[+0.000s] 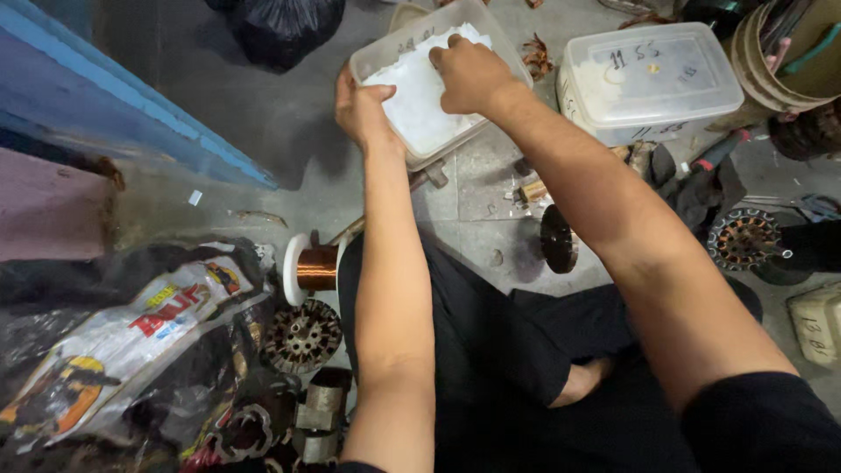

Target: The person wipes a motor stator core with a cloth and then manually inserts white plastic insulating strips into the slots of the stator while sitting on the floor.

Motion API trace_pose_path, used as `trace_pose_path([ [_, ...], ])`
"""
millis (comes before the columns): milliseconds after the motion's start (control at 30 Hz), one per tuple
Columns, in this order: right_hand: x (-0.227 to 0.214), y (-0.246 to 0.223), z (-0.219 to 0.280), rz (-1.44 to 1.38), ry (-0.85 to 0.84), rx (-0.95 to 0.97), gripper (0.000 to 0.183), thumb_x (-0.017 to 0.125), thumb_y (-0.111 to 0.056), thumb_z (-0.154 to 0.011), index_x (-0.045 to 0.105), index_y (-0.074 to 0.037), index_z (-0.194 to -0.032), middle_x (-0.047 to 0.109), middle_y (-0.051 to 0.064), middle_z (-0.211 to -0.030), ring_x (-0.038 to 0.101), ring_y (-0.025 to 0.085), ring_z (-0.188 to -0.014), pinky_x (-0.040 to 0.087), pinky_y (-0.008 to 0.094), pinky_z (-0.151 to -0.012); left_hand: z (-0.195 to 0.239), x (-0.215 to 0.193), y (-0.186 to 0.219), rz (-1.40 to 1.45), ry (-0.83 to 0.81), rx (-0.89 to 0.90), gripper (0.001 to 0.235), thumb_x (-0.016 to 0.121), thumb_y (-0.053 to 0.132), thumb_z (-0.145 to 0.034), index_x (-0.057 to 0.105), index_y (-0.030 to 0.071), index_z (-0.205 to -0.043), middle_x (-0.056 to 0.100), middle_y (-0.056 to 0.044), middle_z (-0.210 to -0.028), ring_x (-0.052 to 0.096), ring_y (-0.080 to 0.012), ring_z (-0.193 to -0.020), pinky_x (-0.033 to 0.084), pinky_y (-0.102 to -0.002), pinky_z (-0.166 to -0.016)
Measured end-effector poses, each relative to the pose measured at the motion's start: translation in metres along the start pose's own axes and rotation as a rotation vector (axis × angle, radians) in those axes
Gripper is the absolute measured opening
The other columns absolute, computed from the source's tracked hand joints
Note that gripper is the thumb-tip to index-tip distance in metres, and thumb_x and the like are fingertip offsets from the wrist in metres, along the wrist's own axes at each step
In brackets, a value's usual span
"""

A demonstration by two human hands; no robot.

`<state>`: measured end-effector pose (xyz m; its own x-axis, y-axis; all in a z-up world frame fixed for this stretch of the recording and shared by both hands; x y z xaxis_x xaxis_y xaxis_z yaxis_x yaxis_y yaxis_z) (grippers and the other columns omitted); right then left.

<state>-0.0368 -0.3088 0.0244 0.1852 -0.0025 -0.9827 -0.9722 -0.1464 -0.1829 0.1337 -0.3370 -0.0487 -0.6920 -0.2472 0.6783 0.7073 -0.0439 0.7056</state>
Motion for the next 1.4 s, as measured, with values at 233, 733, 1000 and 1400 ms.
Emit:
trace_pose_path([
  [233,-0.016,0.026,-0.019,-0.652,0.16,0.177,0.021,0.071,-0.004,-0.073,0.066,-0.002,-0.093,0.066,0.016,-0.098,0.071,0.038,-0.085,0.059,0.05,-0.074,-0.001,0.0,0.027,0.143,0.056,0.138,0.07,0.059,-0.017,-0.068,0.058,-0.001,-0.136,0.066,-0.019,-0.129,0.066,-0.0332,-0.114,0.053,-0.04,-0.1],
  [733,0.034,0.037,-0.052,-1.886,0.022,0.632,0.014,0.063,-0.024,-0.1,0.056,-0.012,-0.095,0.062,0.003,-0.092,0.059,0.018,-0.083,0.05,0.034,-0.064,0.01,-0.013,0.03,-0.171,0.302,0.236,0.061,0.073,0.022,-0.091,0.05,0.0,-0.143,0.055,-0.025,-0.144,0.062,-0.0336,-0.125,0.056,-0.04,-0.101],
  [1000,0.013,0.022,-0.04,-1.958,0.019,0.61,0.03,0.051,-0.039,-0.103,0.047,-0.017,-0.083,0.038,-0.002,-0.062,0.029,0.011,-0.049,0.024,0.029,-0.045,0.049,0.012,0.08,-0.648,0.441,0.825,0.042,0.078,0.02,-0.091,0.062,0.005,-0.127,0.066,-0.014,-0.131,0.064,-0.0304,-0.123,0.047,-0.043,-0.105],
  [1400,-0.061,-0.007,0.178,-1.622,0.034,0.531,0.064,0.033,-0.072,-0.095,0.06,-0.015,-0.102,0.049,-0.006,-0.065,0.034,0.004,-0.046,0.024,0.021,-0.041,0.21,0.122,0.094,-0.874,-1.0,0.849,0.019,0.083,0.009,-0.078,0.076,0.008,-0.095,0.063,-0.006,-0.119,0.051,-0.0309,-0.117,0.046,-0.042,-0.101],
])
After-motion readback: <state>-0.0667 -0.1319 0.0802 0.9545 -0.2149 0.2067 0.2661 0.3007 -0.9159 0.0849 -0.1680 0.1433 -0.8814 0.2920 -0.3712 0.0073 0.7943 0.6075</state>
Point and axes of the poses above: each hand's wrist, its own z-axis away from the middle knuckle, its own x-axis out of the palm, y = z × x, the point moved 6 cm from there along -z, towards the middle knuckle
